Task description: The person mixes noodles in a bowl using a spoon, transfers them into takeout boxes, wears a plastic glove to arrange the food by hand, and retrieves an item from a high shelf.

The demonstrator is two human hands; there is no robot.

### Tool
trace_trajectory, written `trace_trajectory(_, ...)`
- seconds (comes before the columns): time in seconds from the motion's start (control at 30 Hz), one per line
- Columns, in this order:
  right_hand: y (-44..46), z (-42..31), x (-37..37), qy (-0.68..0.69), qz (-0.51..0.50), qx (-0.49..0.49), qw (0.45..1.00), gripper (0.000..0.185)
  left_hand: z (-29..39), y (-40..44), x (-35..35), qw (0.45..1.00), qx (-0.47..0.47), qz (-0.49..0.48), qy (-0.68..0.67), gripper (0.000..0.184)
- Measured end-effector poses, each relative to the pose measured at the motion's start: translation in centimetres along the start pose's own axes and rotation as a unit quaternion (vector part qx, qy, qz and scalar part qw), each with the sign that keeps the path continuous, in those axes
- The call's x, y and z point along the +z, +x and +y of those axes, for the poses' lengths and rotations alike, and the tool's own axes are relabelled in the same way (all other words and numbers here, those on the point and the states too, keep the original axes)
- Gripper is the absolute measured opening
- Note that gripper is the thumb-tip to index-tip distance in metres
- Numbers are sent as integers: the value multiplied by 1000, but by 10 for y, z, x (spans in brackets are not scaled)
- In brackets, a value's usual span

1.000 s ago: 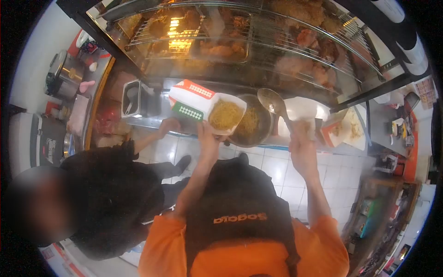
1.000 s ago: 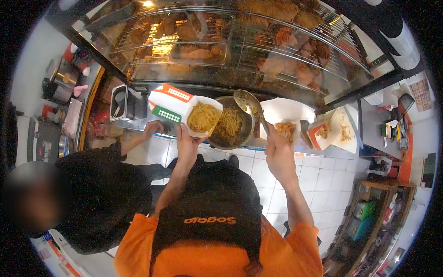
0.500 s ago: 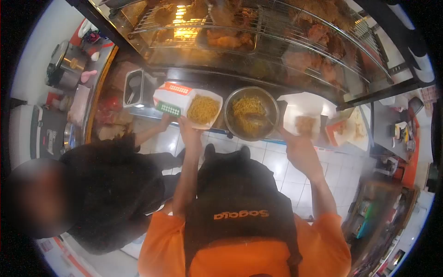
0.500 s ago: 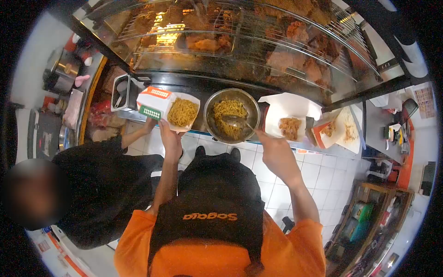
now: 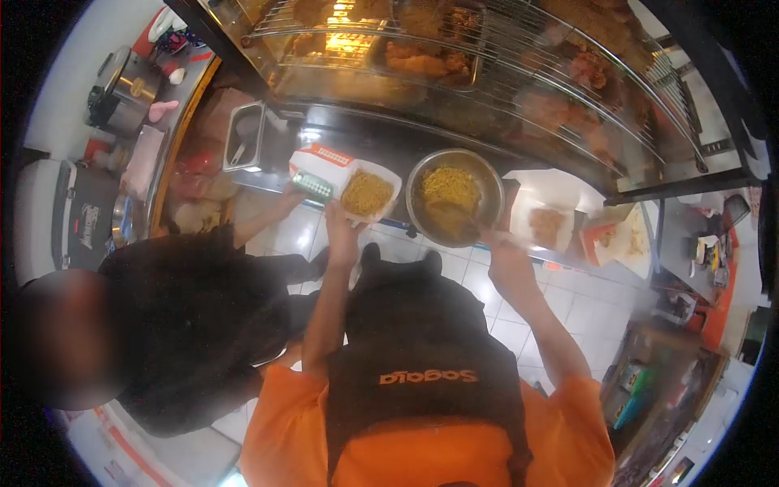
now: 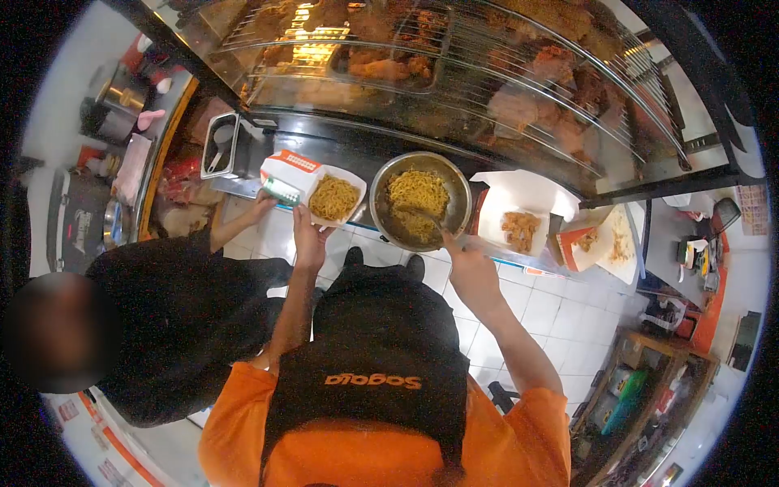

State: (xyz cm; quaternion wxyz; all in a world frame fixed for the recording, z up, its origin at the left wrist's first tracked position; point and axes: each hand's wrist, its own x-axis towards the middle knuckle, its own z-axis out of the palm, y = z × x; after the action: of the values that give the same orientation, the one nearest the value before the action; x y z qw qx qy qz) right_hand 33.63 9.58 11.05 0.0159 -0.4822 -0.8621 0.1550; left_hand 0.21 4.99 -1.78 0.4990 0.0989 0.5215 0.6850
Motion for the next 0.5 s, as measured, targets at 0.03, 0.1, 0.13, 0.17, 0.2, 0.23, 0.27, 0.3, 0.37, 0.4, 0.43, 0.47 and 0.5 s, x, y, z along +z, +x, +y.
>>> trace_trajectory(0.03,-1,1,6,6,-1,2,1000,62,3,-3,2,1000,-11,-8,-7,59)
trace_trajectory(0.1,-2,4,9,12,-4,3,1000,63,-1,-9,5,1000,-9,3,8,59)
trace_trajectory(0.13,-2,5,6,13,13,-6,1000,63,-3,-10,6,1000,-7,11,24,58)
trace_trajectory(0.17,-5,6,5,15,29,-12,999,64,-4,-11,5,1000,-9,11,24,58)
trace_trajectory(0.2,-6,9,3,14,28,-8,999,64,-2,-13,9,996,10,-28,83,57)
trace_trajectory(0.23,-6,11,0,29,26,-7,999,64,-2,-14,11,988,29,-66,140,56)
trace_trajectory(0.27,-8,12,-3,43,22,-6,999,64,-1,-11,9,988,25,-67,139,56)
trace_trajectory(0.3,-11,10,-8,42,19,-4,999,64,2,-3,5,981,61,-79,163,54)
trace_trajectory(0.37,-9,4,-18,-6,-8,9,1000,65,13,-7,24,988,100,-29,111,49)
trace_trajectory(0.4,-10,4,-17,-6,-8,9,1000,65,13,-13,31,988,100,-30,111,49)
trace_trajectory(0.43,-12,5,-16,-13,-12,5,1000,65,12,-23,33,984,88,40,147,47)
trace_trajectory(0.47,-12,6,-15,-20,-16,0,1000,65,9,-32,35,974,76,109,182,46)
trace_trajectory(0.5,-12,10,-14,-21,-16,-1,1000,65,2,-39,36,974,75,110,181,46)
